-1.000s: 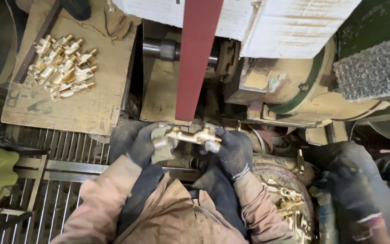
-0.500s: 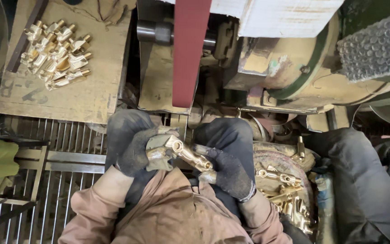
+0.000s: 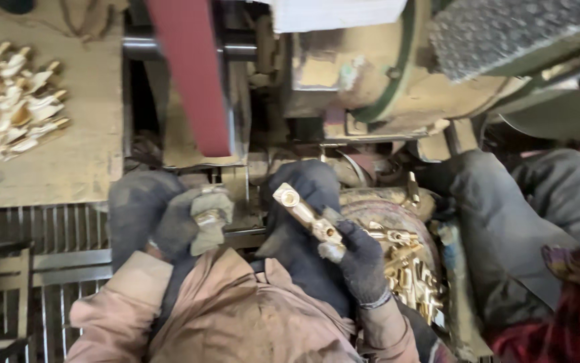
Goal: The person uses a belt sander to polish small brass-colored metal parts. They hold each part with gloved hands, press it against the moving belt, rotate it to treat different surfaces, and place the finished pieces on a nearby wooden board.
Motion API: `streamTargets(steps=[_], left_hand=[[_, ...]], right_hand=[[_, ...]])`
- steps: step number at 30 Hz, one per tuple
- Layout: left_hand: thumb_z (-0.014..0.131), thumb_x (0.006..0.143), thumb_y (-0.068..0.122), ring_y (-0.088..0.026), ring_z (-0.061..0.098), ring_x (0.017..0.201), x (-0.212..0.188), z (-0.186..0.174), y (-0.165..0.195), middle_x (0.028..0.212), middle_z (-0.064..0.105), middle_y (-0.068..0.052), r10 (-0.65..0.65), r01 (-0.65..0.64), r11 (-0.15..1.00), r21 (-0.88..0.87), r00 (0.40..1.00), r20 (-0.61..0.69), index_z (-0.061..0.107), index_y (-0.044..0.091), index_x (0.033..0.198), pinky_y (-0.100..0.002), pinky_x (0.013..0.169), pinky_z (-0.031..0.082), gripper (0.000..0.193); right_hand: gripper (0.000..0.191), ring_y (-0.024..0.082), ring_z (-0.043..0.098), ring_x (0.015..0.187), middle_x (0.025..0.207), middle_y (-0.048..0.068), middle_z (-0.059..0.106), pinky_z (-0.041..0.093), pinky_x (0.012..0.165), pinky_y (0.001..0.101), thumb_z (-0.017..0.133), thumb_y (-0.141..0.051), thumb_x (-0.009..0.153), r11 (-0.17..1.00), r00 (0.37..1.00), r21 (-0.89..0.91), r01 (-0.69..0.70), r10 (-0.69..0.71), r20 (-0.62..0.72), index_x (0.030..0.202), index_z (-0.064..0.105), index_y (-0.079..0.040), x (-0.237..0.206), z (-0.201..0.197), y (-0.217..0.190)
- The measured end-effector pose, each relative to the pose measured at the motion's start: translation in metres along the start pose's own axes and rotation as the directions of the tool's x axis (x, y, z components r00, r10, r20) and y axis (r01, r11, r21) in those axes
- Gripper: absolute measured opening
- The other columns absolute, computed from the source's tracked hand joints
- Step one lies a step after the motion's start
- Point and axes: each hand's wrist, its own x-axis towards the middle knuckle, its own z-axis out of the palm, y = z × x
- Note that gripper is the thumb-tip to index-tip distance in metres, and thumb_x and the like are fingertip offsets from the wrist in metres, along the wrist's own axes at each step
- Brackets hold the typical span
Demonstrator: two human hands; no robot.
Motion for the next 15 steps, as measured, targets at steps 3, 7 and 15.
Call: streamTargets(steps=[3,7,15], left_hand=[[0.061,0.089,-0.008,-0.013,0.069,0.090,0.001,-0.007,-0.012,0.100,0.073,-0.005,0.035,-0.032,0.992,0.120,0.999,-0.021,0.067,-0.002,0.119,-0.026,0.078,0.057,0.031],[0.060,0.096,-0.009,-0.017,0.065,0.080,-0.002,-0.013,-0.023,0.098,0.072,-0.009,-0.108,0.109,0.994,0.022,0.993,-0.057,0.069,-0.004,0.124,-0.030,0.065,0.054,0.030],[0.055,0.081,-0.014,-0.013,0.069,0.099,0.003,-0.011,-0.027,0.110,0.073,-0.006,-0.086,0.091,0.991,0.101,0.995,-0.048,0.064,-0.001,0.129,-0.027,0.086,0.057,0.051]], right_hand=[[0.041,0.012,0.067,0.098,0.107,0.006,0.074,0.054,0.089,0.0284,0.083,-0.006,0.077,0.996,0.982,-0.089,-0.020,0.003,-0.188,0.115,0.070,0.002,-0.008,-0.035,0.013],[0.034,0.018,0.070,0.092,0.100,0.012,0.079,0.056,0.085,0.0318,0.080,-0.009,0.082,0.969,0.951,-0.214,-0.124,0.055,-0.306,0.115,0.074,0.001,-0.029,-0.080,0.012],[0.042,0.032,0.074,0.103,0.111,0.019,0.074,0.058,0.087,0.0392,0.076,-0.024,0.084,0.671,0.986,-0.728,-0.138,0.025,-0.164,0.124,0.072,-0.011,-0.042,-0.122,0.016]])
